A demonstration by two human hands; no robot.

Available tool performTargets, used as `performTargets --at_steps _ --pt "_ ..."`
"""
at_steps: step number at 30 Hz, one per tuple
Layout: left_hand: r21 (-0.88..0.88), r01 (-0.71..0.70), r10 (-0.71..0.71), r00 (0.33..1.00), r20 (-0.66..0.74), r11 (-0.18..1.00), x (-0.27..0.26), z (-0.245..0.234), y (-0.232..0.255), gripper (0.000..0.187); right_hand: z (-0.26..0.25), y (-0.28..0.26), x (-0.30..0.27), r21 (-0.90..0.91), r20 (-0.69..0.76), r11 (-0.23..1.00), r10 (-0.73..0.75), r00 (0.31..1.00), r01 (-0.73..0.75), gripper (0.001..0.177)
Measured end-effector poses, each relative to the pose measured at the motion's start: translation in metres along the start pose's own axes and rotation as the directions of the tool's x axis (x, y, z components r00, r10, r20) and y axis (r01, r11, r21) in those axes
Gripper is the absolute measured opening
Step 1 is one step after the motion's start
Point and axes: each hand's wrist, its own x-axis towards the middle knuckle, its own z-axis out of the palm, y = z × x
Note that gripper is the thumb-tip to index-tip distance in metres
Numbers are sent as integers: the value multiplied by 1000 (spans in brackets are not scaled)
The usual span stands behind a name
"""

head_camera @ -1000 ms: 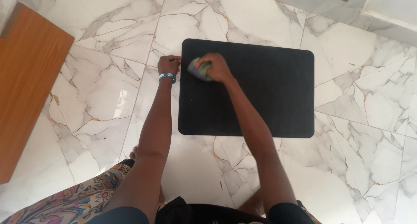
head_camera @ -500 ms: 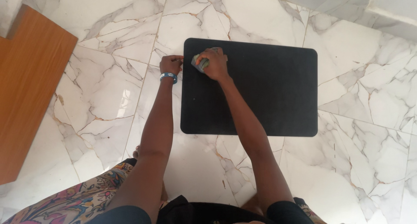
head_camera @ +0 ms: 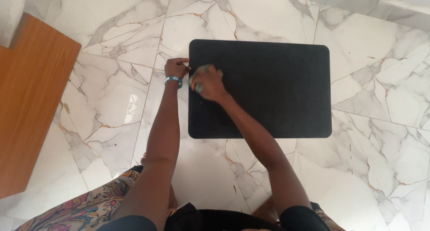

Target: The person cleans a bathroom mat by wiping its top surface with a cloth, flipping the mat over, and wiping the other side with the cloth.

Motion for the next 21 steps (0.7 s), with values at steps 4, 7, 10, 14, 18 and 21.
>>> performTargets --at_steps 4,7,10,14,18,21 --pt "-71 47 -46 999 27 996 -2 0 -1 35 9 -16 -38 139 322 983 -162 933 123 25" --pt "-85 42 -40 999 24 996 0 1 -2 33 -2 9 -27 548 422 837 -279 863 3 48" --pt "-124 65 -62 998 25 990 -1 1 -2 33 -9 12 -7 122 92 987 97 991 -108 35" --pt "-96 52 -51 999 9 994 -4 2 4 32 -6 -5 -2 -17 -94 989 146 985 -148 26" --pt "-123 114 -114 993 10 986 -4 0 3 33 -3 -20 -35 134 410 987 -140 902 92 35" --pt "-166 101 -98 995 28 981 2 0 1 35 -29 9 -26 549 601 815 -233 765 -184 54"
